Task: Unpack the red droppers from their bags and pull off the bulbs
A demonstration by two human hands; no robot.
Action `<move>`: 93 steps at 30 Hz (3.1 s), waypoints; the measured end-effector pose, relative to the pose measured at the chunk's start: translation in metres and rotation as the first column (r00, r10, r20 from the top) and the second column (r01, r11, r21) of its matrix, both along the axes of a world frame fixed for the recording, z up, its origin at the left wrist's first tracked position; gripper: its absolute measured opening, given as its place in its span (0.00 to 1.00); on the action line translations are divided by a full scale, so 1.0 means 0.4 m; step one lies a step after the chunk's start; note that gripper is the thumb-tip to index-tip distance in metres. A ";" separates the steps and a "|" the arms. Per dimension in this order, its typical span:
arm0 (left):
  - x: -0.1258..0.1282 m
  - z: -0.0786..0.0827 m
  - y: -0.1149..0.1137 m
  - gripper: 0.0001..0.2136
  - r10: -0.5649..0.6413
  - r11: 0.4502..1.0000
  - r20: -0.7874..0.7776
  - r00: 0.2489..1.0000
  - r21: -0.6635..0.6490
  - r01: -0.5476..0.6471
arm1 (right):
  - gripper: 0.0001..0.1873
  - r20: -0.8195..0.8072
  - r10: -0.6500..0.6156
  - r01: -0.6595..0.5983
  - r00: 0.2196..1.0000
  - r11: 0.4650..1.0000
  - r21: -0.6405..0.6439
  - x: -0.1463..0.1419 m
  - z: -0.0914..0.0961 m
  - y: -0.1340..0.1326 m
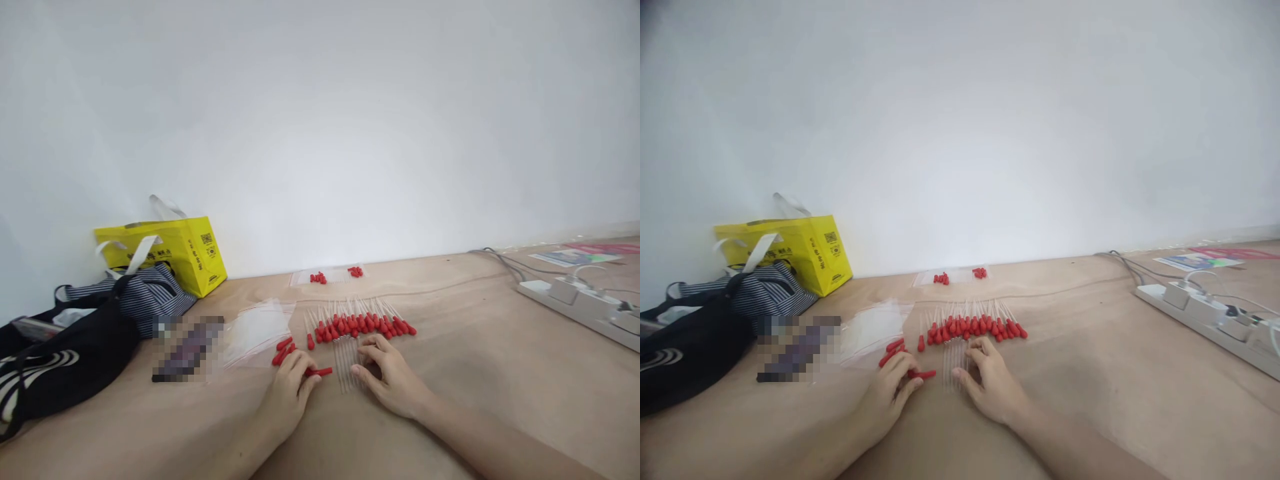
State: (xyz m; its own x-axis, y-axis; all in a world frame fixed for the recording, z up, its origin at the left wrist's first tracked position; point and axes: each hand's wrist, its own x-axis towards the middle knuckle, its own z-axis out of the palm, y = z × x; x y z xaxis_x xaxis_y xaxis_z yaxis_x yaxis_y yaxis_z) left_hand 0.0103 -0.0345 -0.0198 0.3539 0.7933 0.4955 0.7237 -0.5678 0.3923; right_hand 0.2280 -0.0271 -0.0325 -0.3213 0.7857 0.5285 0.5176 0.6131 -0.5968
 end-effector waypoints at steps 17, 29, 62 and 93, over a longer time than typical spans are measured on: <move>-0.047 0.099 0.127 0.08 0.308 0.947 -0.227 0.924 -0.021 -0.321 | 0.07 -0.029 -0.041 0.041 0.999 0.999 0.003 0.003 -0.016 0.017; 0.075 0.123 0.219 0.17 0.327 0.816 -0.311 0.893 -0.385 -0.432 | 0.07 -0.029 -0.100 0.098 0.995 0.994 -0.046 0.009 -0.007 0.020; 0.056 0.006 0.019 0.08 -0.134 0.918 -0.168 0.977 0.350 0.187 | 0.08 0.181 -0.097 -0.018 0.979 0.839 0.543 -0.013 0.004 0.005; 0.035 0.016 0.009 0.11 -0.101 0.910 -0.218 0.971 0.373 0.179 | 0.12 0.350 -0.077 -0.069 0.934 0.920 0.385 0.029 0.031 -0.027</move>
State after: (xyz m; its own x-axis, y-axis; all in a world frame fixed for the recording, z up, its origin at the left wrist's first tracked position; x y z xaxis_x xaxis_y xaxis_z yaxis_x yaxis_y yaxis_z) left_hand 0.0244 -0.0307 -0.0133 0.5652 0.4872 0.6657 0.6638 -0.7477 -0.0163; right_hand 0.2395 -0.0377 -0.0201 -0.5397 0.5453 0.6413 0.6510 0.7534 -0.0928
